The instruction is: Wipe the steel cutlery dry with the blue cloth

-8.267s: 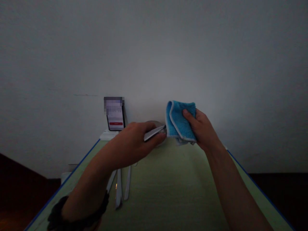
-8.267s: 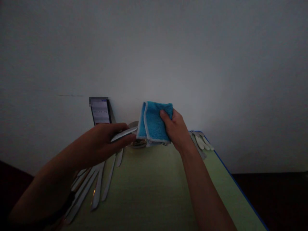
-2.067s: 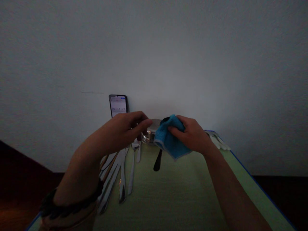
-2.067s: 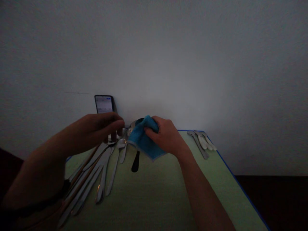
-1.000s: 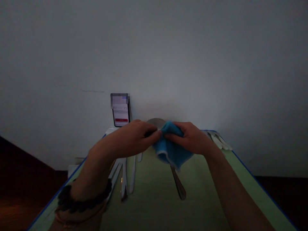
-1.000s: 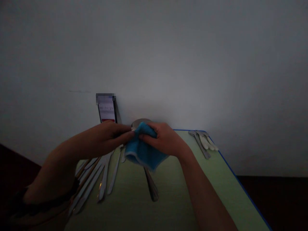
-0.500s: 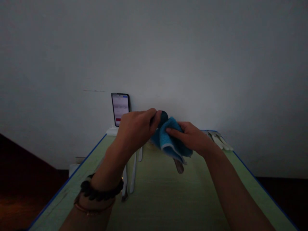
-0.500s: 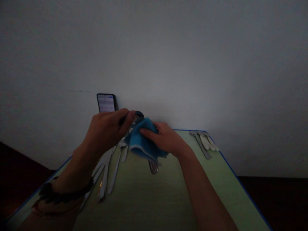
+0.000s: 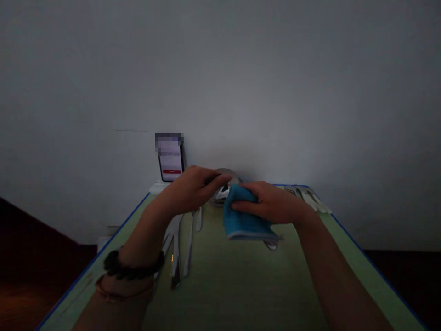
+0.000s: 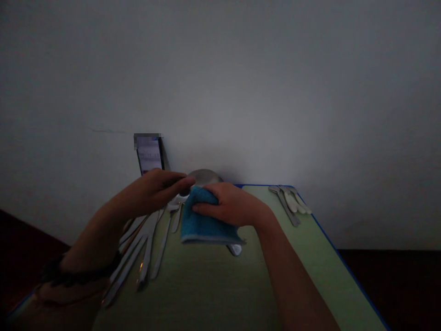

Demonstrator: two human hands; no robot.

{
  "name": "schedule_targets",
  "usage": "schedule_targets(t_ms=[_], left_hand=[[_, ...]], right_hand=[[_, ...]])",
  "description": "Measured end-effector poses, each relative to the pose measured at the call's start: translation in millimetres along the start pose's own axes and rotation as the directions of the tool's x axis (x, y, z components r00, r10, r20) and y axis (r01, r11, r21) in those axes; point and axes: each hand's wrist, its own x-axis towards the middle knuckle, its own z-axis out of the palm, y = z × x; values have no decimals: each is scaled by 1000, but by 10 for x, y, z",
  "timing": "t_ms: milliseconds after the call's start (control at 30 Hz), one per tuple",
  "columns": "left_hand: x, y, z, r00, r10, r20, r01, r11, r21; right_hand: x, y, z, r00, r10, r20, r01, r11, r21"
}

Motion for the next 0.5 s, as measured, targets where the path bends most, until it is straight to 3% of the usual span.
schedule_targets(t_ms=[100, 200, 300, 500], left_hand=[[6, -69, 33, 983, -88, -161, 94, 995, 28], [-18, -154, 38, 920, -213, -329, 229, 973, 8], [-55, -220, 27, 885, -273, -378, 290, 957, -12], [-93, -305, 36, 862, -276, -425, 289, 957, -34]], right_hand=[[-14, 44, -3, 1000, 23, 14, -23, 1000, -8], [-54, 121, -40, 998, 67, 18, -67, 998, -4], [-109, 190, -84, 993, 112, 28, -112, 993, 20], [-181, 292, -103, 966, 255, 34, -257, 962, 89]])
